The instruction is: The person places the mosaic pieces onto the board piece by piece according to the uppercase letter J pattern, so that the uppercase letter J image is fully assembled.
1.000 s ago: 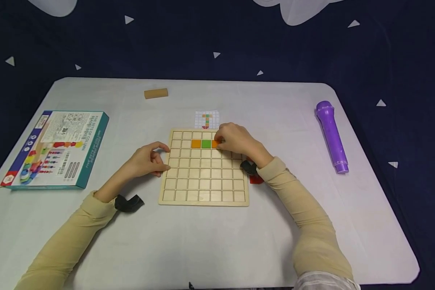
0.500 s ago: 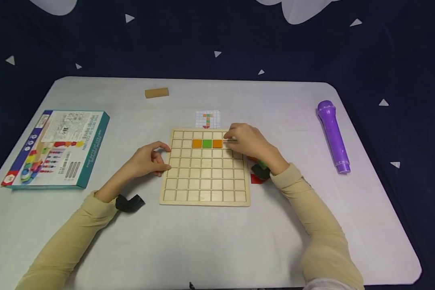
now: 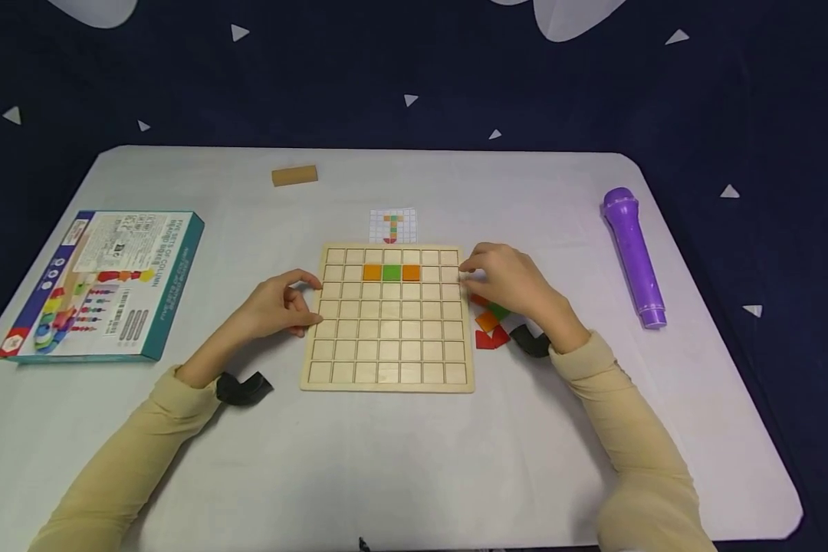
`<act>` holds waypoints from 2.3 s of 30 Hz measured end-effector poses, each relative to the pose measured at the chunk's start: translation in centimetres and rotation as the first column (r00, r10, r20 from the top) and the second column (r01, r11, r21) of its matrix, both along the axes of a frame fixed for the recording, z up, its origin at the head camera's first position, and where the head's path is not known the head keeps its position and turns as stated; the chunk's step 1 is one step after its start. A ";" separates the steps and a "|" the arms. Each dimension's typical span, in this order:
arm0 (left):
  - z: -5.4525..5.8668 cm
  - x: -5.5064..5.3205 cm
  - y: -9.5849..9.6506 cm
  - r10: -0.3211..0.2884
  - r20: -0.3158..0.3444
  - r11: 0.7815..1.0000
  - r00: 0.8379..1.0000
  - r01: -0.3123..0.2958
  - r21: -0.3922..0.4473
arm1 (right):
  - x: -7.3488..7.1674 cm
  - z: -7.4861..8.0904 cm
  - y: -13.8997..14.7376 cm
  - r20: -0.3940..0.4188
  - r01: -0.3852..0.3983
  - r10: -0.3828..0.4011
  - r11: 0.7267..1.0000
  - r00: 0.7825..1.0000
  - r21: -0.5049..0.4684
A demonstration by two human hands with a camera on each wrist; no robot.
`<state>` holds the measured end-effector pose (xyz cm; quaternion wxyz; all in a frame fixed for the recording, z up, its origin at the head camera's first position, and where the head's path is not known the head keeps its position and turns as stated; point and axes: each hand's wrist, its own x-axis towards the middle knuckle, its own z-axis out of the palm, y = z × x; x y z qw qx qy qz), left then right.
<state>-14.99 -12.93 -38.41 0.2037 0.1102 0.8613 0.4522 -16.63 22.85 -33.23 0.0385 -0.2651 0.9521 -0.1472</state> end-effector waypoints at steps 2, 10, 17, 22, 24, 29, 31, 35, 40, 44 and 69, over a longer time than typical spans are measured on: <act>0.0 0.0 0.0 0.003 -0.006 1.000 1.000 -0.003 0.003 | 0.2 0.0 0.4 0.002 0.013 -0.013 1.000 1.000 0.001; 0.0 0.3 0.0 0.006 0.006 1.000 1.000 -0.006 0.001 | 1.0 -0.6 1.7 0.057 0.034 -0.034 0.999 0.998 0.005; -0.1 0.6 -0.2 0.001 0.012 1.000 1.000 -0.001 -0.001 | 1.4 -1.5 2.1 0.077 0.039 -0.039 0.999 0.996 0.001; -0.2 0.3 0.0 -0.010 0.002 1.000 1.000 0.010 0.005 | 1.8 -2.1 2.5 0.085 0.066 -0.067 0.998 0.994 0.016; -0.2 0.1 0.2 -0.017 0.001 1.000 1.000 0.017 0.019 | 2.0 -2.1 2.7 0.075 0.086 -0.088 0.996 0.993 0.034; -0.1 -0.1 0.4 -0.006 0.000 1.000 1.000 0.006 0.026 | 2.1 -2.0 2.7 0.056 0.083 -0.086 0.995 0.995 0.057; 0.0 -0.1 0.3 -0.008 0.001 1.000 1.000 0.008 0.021 | 2.0 -2.1 2.5 0.058 0.077 -0.080 0.995 0.995 0.061; 0.2 0.0 0.1 -0.005 -0.002 1.000 1.000 0.005 0.008 | 1.6 -2.2 2.3 0.060 0.080 -0.084 0.995 0.995 0.061; 0.3 -0.1 0.0 0.000 -0.010 1.000 1.000 0.000 0.011 | 1.0 -2.0 2.2 0.052 0.074 -0.078 0.995 0.996 0.063; 0.4 0.0 0.0 -0.006 0.005 1.000 1.000 0.006 0.016 | 0.9 -2.0 2.3 0.047 0.076 -0.079 0.995 0.996 0.065; 0.4 0.1 0.1 -0.003 0.002 1.000 1.000 0.003 0.014 | 0.1 -1.4 -0.4 -0.048 -0.039 0.038 0.999 0.998 -0.009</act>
